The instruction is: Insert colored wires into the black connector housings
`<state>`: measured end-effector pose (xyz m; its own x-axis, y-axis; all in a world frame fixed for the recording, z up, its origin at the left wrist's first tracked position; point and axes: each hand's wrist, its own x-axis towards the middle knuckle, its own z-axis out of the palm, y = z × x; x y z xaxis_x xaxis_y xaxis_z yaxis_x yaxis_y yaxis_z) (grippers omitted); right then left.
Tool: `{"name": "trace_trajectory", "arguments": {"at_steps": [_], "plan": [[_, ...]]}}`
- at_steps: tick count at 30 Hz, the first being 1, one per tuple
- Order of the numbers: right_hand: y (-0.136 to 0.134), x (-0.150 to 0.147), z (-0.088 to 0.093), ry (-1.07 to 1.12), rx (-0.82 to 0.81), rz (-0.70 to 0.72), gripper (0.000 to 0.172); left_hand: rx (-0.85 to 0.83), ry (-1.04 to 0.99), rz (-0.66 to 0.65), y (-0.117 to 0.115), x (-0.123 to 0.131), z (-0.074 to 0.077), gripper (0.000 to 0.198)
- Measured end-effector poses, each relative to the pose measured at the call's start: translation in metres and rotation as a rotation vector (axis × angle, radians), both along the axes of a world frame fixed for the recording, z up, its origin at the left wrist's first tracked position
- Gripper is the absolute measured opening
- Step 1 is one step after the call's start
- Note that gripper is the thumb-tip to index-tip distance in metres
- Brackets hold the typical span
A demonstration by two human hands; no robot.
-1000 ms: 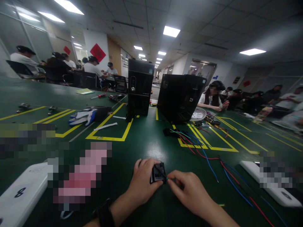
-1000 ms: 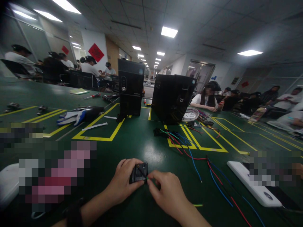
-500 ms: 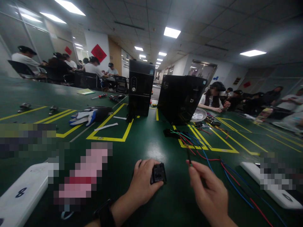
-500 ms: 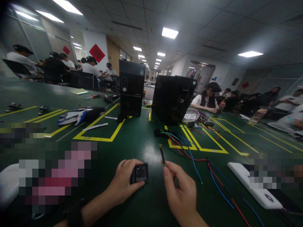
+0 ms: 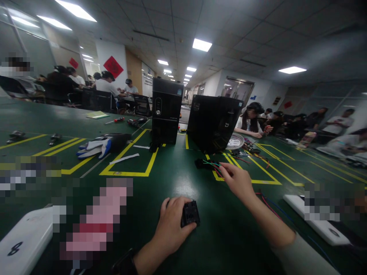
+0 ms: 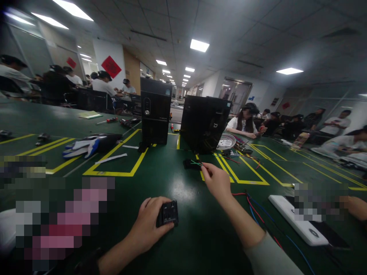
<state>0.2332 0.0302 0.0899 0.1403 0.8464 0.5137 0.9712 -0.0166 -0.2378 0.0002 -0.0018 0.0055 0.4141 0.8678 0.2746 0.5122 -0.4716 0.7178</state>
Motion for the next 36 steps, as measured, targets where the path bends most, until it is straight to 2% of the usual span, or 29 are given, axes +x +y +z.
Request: {"name": "trace_trajectory", "arguments": {"at_steps": [6, 11, 20, 36], "plan": [[0.065, -0.004, -0.012, -0.139, -0.188, -0.068, 0.027, -0.003, -0.002, -0.006, 0.001, 0.0, -0.002, 0.042], [0.091, -0.007, -0.021, -0.21, -0.333, -0.078, 0.027, -0.018, -0.012, 0.001, 0.001, 0.0, -0.002, 0.043], [0.1, -0.01, -0.018, -0.301, -0.496, -0.062, 0.028, -0.019, -0.017, -0.002, 0.001, 0.0, -0.002, 0.043], [0.099, -0.016, -0.019, -0.346, -0.498, -0.053, 0.027, -0.018, -0.013, 0.003, 0.001, 0.0, -0.001, 0.043]]}}
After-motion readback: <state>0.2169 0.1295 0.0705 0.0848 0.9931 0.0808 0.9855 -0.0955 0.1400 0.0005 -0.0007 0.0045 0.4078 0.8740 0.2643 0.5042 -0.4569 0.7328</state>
